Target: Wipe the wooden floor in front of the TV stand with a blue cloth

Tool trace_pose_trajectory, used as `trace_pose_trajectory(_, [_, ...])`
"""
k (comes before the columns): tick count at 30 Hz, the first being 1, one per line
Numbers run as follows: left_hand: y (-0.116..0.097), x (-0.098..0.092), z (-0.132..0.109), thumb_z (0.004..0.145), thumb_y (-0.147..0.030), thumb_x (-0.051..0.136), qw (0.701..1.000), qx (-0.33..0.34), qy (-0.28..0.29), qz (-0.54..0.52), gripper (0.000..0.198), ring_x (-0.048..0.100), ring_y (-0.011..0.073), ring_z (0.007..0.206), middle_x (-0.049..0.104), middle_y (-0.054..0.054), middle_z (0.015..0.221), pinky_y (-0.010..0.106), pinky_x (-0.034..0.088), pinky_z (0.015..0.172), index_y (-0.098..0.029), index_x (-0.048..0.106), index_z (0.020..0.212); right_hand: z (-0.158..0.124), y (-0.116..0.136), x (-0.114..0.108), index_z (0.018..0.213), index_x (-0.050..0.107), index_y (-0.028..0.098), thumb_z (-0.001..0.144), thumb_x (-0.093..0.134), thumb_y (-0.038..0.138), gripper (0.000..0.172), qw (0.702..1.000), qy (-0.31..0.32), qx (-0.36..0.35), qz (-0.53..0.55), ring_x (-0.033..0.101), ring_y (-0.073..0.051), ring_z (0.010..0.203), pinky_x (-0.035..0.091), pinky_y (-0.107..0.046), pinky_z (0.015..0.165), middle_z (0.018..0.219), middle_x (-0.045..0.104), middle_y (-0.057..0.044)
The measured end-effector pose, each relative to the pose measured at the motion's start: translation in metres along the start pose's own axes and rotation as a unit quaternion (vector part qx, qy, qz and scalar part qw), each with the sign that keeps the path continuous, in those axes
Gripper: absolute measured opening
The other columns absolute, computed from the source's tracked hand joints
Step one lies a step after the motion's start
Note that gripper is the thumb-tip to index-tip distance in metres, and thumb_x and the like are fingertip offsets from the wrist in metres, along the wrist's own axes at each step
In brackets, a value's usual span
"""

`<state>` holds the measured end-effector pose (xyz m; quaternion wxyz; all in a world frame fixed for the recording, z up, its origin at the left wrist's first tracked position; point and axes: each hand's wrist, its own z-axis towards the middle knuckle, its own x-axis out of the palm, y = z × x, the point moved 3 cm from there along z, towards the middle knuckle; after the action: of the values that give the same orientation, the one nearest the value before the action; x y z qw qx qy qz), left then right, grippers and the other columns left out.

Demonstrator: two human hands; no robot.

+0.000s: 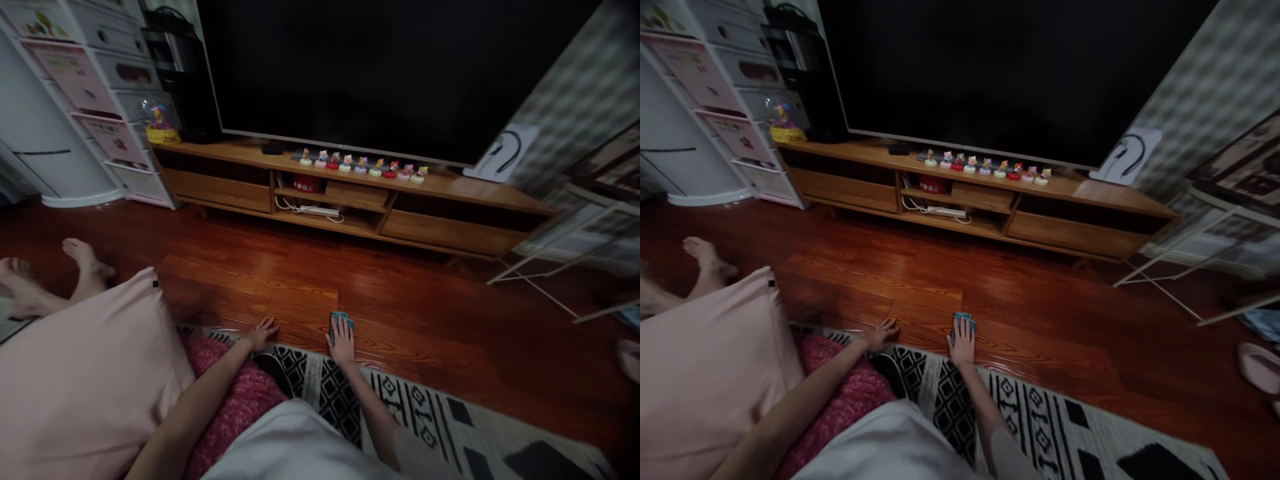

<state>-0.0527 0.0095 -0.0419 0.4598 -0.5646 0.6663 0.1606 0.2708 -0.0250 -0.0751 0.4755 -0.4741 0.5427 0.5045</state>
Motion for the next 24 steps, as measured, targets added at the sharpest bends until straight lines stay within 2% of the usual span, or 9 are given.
trace_pose_trajectory(5, [0.001,-0.002,0.001,0.089,-0.042,0.056,1.0,0.001,0.006,0.009,0.072,0.01,0.0366,0.151,0.011,0.007,0.166,0.06,0.028,0.115,-0.03,0.031,0.156,0.069,0.018,-0.033,0.159,0.016,0.022,0.1,0.026,0.045,0.064,0.997,0.034,0.072,0.003,0.01,-0.024,0.153,0.01,-0.045,0.121,0.168,0.008,-0.005])
trace_pose_trajectory(8, [0.0,-0.002,0.002,0.089,-0.04,0.056,1.0,0.0,0.007,0.017,0.073,0.011,0.0357,0.15,0.012,0.006,0.166,0.059,0.027,0.115,-0.032,0.031,0.156,0.083,0.026,-0.039,0.159,0.017,0.021,0.1,0.027,0.045,0.065,0.995,0.048,0.086,0.006,0.012,-0.025,0.153,0.012,-0.046,0.121,0.167,0.008,-0.007])
trace_pose_trajectory(11, [-0.002,-0.003,0.0,0.088,-0.035,0.057,1.0,-0.005,0.006,0.019,0.074,0.01,0.0348,0.151,0.01,0.008,0.166,0.056,0.027,0.116,-0.029,0.031,0.156,0.069,0.029,-0.029,0.159,0.02,0.021,0.099,0.03,0.043,0.064,0.998,0.044,0.041,0.007,0.013,-0.025,0.153,0.012,-0.046,0.121,0.167,0.011,-0.007])
trace_pose_trajectory(15, [-0.006,-0.003,-0.003,0.089,-0.037,0.057,1.0,-0.005,0.001,0.004,0.073,0.008,0.0355,0.151,0.007,0.011,0.166,0.057,0.026,0.117,-0.025,0.031,0.156,0.018,0.026,0.002,0.158,0.024,0.027,0.099,0.033,0.046,0.063,0.997,0.012,-0.068,0.017,0.011,-0.023,0.153,0.013,-0.046,0.122,0.167,0.016,-0.003])
trace_pose_trajectory(19, [-0.009,-0.003,-0.006,0.088,-0.038,0.058,1.0,-0.009,-0.007,-0.007,0.072,0.008,0.0368,0.15,0.007,0.009,0.166,0.059,0.025,0.116,-0.027,0.034,0.155,-0.022,0.017,0.02,0.157,0.024,0.032,0.099,0.032,0.047,0.061,0.994,-0.014,-0.109,0.027,0.011,-0.022,0.153,0.017,-0.045,0.122,0.166,0.018,0.0])
trace_pose_trajectory(21, [-0.01,-0.003,-0.008,0.088,-0.037,0.058,1.0,-0.009,-0.006,-0.009,0.072,0.007,0.0369,0.15,0.007,0.009,0.166,0.061,0.024,0.115,-0.028,0.034,0.155,-0.021,0.01,0.018,0.157,0.025,0.032,0.1,0.03,0.047,0.059,0.993,-0.015,-0.115,0.031,0.013,-0.021,0.153,0.019,-0.045,0.121,0.166,0.019,0.001])
trace_pose_trajectory(24, [-0.012,-0.003,-0.011,0.089,-0.032,0.056,1.0,-0.013,-0.003,-0.009,0.072,0.005,0.0358,0.151,0.005,0.009,0.166,0.063,0.021,0.115,-0.029,0.03,0.156,0.012,-0.001,0.003,0.157,0.026,0.03,0.1,0.028,0.048,0.06,0.995,-0.008,-0.094,0.023,0.014,-0.02,0.153,0.018,-0.044,0.121,0.166,0.02,0.0])
